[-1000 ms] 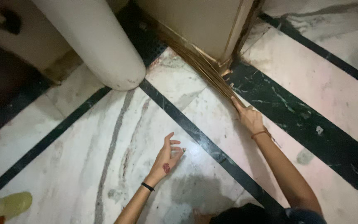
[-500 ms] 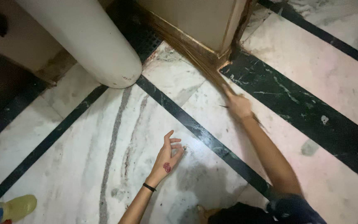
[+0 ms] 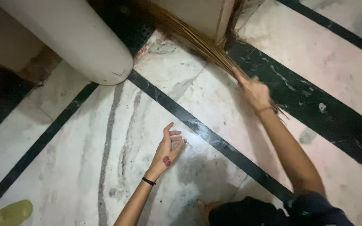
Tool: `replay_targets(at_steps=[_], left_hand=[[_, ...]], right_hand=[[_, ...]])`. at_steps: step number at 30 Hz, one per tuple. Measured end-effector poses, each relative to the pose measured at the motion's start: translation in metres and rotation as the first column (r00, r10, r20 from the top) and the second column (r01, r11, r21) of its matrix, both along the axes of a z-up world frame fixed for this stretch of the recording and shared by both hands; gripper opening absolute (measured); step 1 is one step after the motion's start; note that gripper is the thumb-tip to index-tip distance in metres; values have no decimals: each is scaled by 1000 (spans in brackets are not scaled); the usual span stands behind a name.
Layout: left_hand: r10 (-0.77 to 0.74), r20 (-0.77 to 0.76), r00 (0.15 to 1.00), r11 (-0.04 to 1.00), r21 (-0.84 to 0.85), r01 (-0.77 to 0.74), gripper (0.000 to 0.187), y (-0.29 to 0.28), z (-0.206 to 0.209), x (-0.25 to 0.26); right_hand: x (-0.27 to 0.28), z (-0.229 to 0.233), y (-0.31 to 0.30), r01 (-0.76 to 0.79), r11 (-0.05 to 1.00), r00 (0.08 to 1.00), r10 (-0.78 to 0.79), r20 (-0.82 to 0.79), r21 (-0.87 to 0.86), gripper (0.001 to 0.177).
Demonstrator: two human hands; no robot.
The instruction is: The person sweeps a tiled floor using a traditional broom, focusing on corners and edges. They pour liquid from a plastic bottle onto the floor and continue sweeping the area.
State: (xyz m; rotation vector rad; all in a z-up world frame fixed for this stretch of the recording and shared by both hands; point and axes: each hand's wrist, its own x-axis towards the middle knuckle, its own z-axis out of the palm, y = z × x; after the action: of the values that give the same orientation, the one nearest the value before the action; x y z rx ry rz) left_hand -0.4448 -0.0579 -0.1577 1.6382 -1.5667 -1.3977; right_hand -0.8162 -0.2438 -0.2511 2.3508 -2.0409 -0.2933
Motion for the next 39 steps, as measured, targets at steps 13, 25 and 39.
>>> replay_targets(at_steps=[13, 25, 39], left_hand=[[-29, -18, 999, 998, -51, 28, 77, -4, -26, -5], [-38, -29, 999, 999, -36, 37, 80, -1, -13, -12], [-71, -44, 996, 997, 13, 72, 82, 11, -18, -28]], right_hand=[[-94, 44, 81, -17, 999, 986, 8, -164, -50, 64], [-85, 62, 99, 41, 998, 994, -35, -107, 51, 64], [35, -17, 56, 94, 981, 914, -152, 376, 168, 67]])
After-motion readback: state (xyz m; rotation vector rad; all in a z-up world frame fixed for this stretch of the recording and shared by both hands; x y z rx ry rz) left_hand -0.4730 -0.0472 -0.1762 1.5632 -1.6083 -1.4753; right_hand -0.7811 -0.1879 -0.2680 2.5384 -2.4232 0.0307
